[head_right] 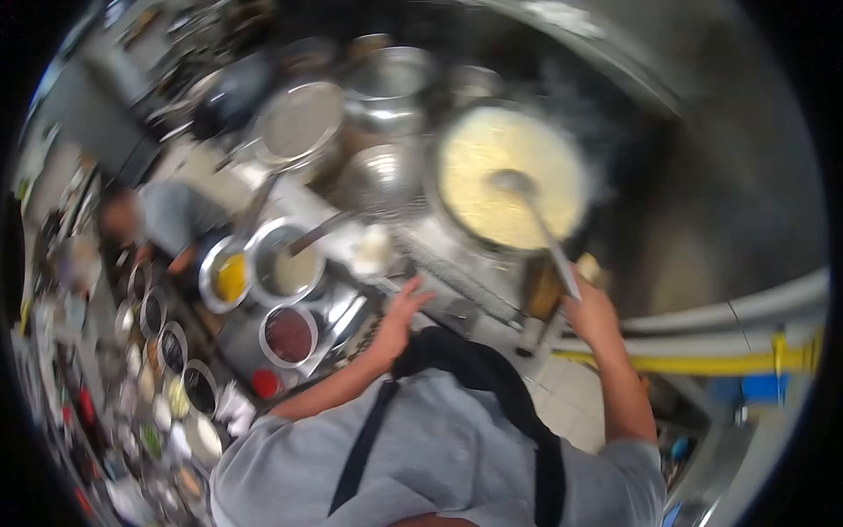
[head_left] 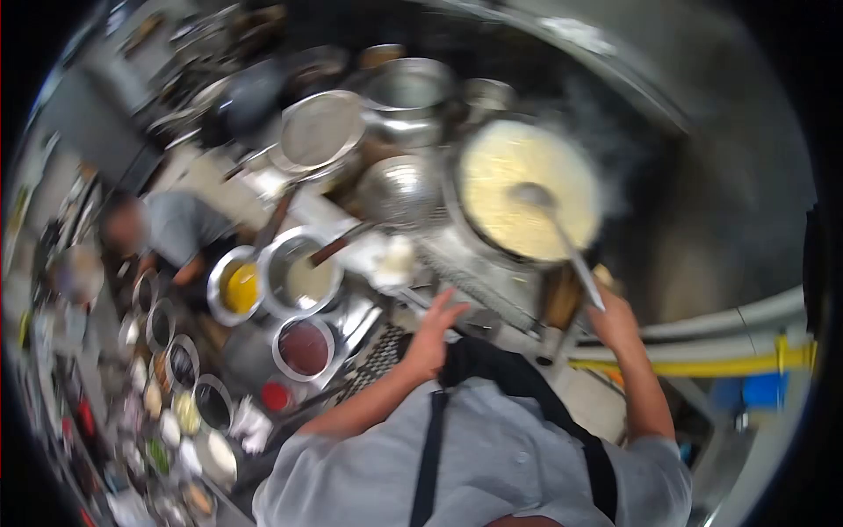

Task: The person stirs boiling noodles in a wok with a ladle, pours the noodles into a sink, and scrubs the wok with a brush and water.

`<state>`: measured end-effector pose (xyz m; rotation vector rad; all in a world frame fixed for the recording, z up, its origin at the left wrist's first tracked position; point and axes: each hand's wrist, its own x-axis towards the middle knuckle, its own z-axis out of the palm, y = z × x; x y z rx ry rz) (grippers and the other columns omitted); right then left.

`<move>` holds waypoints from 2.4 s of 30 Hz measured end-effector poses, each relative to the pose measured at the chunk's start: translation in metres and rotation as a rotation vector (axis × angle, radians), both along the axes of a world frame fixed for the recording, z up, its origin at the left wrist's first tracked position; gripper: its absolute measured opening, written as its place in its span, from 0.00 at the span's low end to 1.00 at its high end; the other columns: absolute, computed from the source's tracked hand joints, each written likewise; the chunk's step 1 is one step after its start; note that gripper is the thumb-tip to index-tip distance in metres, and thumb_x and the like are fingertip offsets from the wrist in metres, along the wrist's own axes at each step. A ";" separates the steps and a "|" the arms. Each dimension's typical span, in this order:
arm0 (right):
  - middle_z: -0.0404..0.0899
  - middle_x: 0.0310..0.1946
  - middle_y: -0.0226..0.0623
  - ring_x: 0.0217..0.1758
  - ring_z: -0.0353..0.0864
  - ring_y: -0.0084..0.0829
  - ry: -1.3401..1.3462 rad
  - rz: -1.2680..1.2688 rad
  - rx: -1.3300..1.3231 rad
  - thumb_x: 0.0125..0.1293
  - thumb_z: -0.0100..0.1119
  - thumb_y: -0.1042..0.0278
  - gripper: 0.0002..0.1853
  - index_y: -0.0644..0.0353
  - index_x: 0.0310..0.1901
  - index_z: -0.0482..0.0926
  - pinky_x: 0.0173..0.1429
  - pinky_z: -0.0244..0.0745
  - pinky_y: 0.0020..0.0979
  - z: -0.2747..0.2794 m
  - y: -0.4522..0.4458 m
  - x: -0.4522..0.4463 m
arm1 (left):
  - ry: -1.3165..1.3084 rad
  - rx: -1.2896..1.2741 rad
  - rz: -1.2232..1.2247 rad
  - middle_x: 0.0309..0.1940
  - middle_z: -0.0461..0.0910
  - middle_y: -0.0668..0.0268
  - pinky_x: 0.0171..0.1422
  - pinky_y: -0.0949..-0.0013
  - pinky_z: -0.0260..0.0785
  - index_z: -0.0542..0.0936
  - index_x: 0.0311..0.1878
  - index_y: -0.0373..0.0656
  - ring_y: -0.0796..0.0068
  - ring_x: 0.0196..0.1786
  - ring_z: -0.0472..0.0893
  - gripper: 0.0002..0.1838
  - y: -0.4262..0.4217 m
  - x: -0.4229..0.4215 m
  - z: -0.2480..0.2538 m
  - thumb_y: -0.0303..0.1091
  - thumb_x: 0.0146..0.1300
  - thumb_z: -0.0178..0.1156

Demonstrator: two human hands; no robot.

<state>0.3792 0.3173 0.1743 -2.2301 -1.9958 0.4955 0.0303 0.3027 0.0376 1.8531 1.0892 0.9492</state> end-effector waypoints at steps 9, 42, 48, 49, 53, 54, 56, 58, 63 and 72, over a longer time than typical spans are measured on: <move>0.80 0.43 0.58 0.44 0.81 0.55 -0.201 0.092 0.045 0.60 0.60 0.73 0.44 0.44 0.75 0.50 0.49 0.74 0.49 -0.093 -0.002 0.022 | -0.050 -0.041 0.153 0.73 0.53 0.48 0.75 0.55 0.52 0.69 0.66 0.45 0.46 0.74 0.56 0.35 -0.032 0.020 0.040 0.43 0.54 0.66; 0.73 0.56 0.58 0.60 0.74 0.52 -0.216 1.053 -0.476 0.55 0.66 0.51 0.41 0.62 0.67 0.61 0.62 0.71 0.43 -0.117 -0.158 -0.322 | -0.124 -0.088 1.144 0.71 0.56 0.49 0.73 0.58 0.58 0.71 0.63 0.45 0.49 0.71 0.63 0.34 -0.404 -0.135 -0.009 0.39 0.51 0.70; 0.71 0.60 0.56 0.64 0.72 0.49 -0.323 1.177 -0.536 0.57 0.65 0.51 0.46 0.61 0.72 0.54 0.66 0.69 0.42 -0.121 -0.192 -0.386 | -0.123 -0.116 1.279 0.71 0.57 0.50 0.73 0.59 0.57 0.70 0.64 0.44 0.52 0.70 0.64 0.33 -0.476 -0.152 0.001 0.35 0.54 0.68; 0.71 0.60 0.56 0.64 0.72 0.49 -0.321 1.190 -0.535 0.57 0.65 0.51 0.46 0.61 0.72 0.54 0.66 0.69 0.42 -0.125 -0.195 -0.395 | -0.086 -0.152 1.293 0.71 0.58 0.51 0.73 0.60 0.57 0.67 0.67 0.44 0.54 0.71 0.64 0.36 -0.487 -0.154 0.009 0.33 0.54 0.68; 0.73 0.59 0.55 0.63 0.73 0.49 -0.185 1.370 -0.494 0.56 0.66 0.50 0.43 0.63 0.69 0.60 0.66 0.68 0.41 -0.161 -0.185 -0.424 | -0.807 -0.549 0.581 0.66 0.67 0.54 0.73 0.55 0.56 0.54 0.74 0.45 0.60 0.69 0.67 0.52 -0.584 -0.224 0.075 0.29 0.48 0.73; 0.74 0.58 0.55 0.62 0.73 0.49 -0.145 1.383 -0.538 0.56 0.66 0.50 0.41 0.64 0.67 0.64 0.66 0.68 0.40 -0.175 -0.176 -0.432 | -0.892 -0.329 0.689 0.64 0.69 0.54 0.71 0.56 0.59 0.54 0.74 0.45 0.60 0.65 0.71 0.53 -0.602 -0.239 0.092 0.31 0.46 0.75; 0.75 0.58 0.54 0.62 0.74 0.48 -0.189 1.425 -0.583 0.55 0.66 0.51 0.38 0.65 0.64 0.69 0.66 0.68 0.39 -0.210 -0.158 -0.446 | -0.618 -0.109 1.205 0.58 0.74 0.56 0.66 0.60 0.64 0.56 0.73 0.42 0.63 0.60 0.74 0.52 -0.616 -0.270 0.145 0.31 0.45 0.75; 0.76 0.57 0.55 0.59 0.77 0.47 -0.338 1.495 -0.558 0.56 0.66 0.52 0.35 0.65 0.62 0.72 0.62 0.72 0.40 -0.241 -0.141 -0.454 | 0.009 0.177 1.688 0.47 0.75 0.63 0.59 0.65 0.67 0.59 0.71 0.44 0.71 0.50 0.76 0.49 -0.612 -0.303 0.173 0.31 0.45 0.74; 0.82 0.42 0.50 0.33 0.86 0.36 -0.620 1.238 -1.152 0.62 0.62 0.55 0.22 0.62 0.53 0.79 0.30 0.82 0.37 -0.442 -0.027 -0.458 | 0.426 0.537 1.918 0.32 0.64 0.72 0.32 0.76 0.60 0.58 0.71 0.45 0.81 0.30 0.64 0.54 -0.550 -0.346 0.249 0.38 0.40 0.79; 0.84 0.38 0.45 0.38 0.86 0.41 -0.691 2.020 -0.547 0.63 0.57 0.60 0.14 0.59 0.44 0.83 0.39 0.83 0.39 -0.398 0.003 -0.496 | 0.619 0.487 2.046 0.23 0.61 0.74 0.30 0.76 0.57 0.57 0.66 0.42 0.82 0.25 0.61 0.49 -0.478 -0.377 0.273 0.39 0.43 0.76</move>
